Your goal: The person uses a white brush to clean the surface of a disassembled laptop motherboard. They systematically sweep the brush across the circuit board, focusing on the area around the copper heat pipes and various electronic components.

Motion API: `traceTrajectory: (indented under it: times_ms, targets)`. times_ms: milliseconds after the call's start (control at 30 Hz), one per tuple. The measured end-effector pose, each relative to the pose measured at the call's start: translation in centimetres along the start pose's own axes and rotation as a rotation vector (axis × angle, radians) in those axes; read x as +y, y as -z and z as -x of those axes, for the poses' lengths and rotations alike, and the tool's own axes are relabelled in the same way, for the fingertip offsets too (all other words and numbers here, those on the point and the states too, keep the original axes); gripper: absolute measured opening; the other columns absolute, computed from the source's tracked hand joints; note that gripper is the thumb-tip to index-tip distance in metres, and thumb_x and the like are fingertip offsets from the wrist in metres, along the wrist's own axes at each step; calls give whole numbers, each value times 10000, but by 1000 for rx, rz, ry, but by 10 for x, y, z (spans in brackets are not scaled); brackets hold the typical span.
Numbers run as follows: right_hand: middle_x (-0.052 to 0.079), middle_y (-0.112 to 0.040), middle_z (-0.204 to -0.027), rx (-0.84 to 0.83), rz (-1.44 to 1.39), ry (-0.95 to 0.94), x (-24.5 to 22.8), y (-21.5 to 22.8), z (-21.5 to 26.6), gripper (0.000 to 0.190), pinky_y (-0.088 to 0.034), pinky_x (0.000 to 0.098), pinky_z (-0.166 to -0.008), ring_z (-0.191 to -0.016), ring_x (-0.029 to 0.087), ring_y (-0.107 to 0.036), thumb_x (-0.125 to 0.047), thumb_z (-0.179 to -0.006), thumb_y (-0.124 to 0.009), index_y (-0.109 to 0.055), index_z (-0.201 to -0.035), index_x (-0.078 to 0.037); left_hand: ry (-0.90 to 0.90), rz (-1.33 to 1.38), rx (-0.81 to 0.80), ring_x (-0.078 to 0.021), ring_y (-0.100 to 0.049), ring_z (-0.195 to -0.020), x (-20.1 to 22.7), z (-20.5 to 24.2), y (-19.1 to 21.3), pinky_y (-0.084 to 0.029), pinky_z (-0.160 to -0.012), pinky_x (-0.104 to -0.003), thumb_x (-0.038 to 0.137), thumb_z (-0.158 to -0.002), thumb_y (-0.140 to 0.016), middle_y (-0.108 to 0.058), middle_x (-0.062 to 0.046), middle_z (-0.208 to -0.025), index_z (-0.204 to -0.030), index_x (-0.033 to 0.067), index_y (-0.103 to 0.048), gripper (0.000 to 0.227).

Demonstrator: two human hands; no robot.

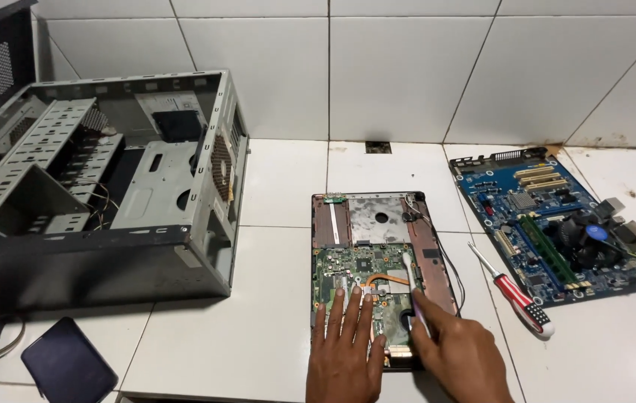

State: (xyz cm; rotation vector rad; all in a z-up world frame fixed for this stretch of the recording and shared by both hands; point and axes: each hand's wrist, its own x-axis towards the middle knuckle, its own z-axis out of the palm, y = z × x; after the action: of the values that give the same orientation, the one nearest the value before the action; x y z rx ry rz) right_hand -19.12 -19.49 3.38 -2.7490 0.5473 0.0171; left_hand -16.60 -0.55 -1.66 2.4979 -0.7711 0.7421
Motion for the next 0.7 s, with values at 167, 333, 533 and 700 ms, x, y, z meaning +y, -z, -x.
traceTrajectory:
  times_ms: [167, 333, 533, 700]
  targets:
    - [75, -794, -824, -83, 36, 19, -15, 6, -3, 533, -566, 460, -738, -785, 332, -758, -519, -911, -590, -593, -1443, -550, -5, 23, 26, -358, -386, -1525, 0, -1, 0, -255, -1238, -558, 376, -1045, -545, -487, -124, -1626, -1534, 60, -526, 582]
    - [65, -828, -769, -116, -69, 103, -30, 8, -2, 533, -540, 430, -641, -642, 258, -771, -466, -940, -586, -596, -1472, -466, 4, 12, 17, -350, -362, -1543, -1, -2, 2, -236, -1249, -550, 386, -1058, -528, -468, -122, -1642, -1548, 58, -510, 590]
    - [132, -766, -680, 103, -12, 244, -19, -3, 0, 466, -567, 533, -560, -519, 327, -721, -352, -955, -592, -648, -1418, -345, 1, 34, 34, -350, -386, -1529, 0, -7, 3, -252, -1246, -551, 362, -1047, -546, -478, -122, -1634, -1540, 51, -517, 583]
    - [-70, -828, -739, -332, -10, -119, -27, 33, 55, 615, -575, 234, -714, -655, 16, -781, -607, -932, -526, -410, -1521, -742, 19, 37, -17, -339, -363, -1547, 2, -2, 6, -243, -1257, -539, 370, -1067, -522, -455, -120, -1651, -1571, 61, -471, 593]
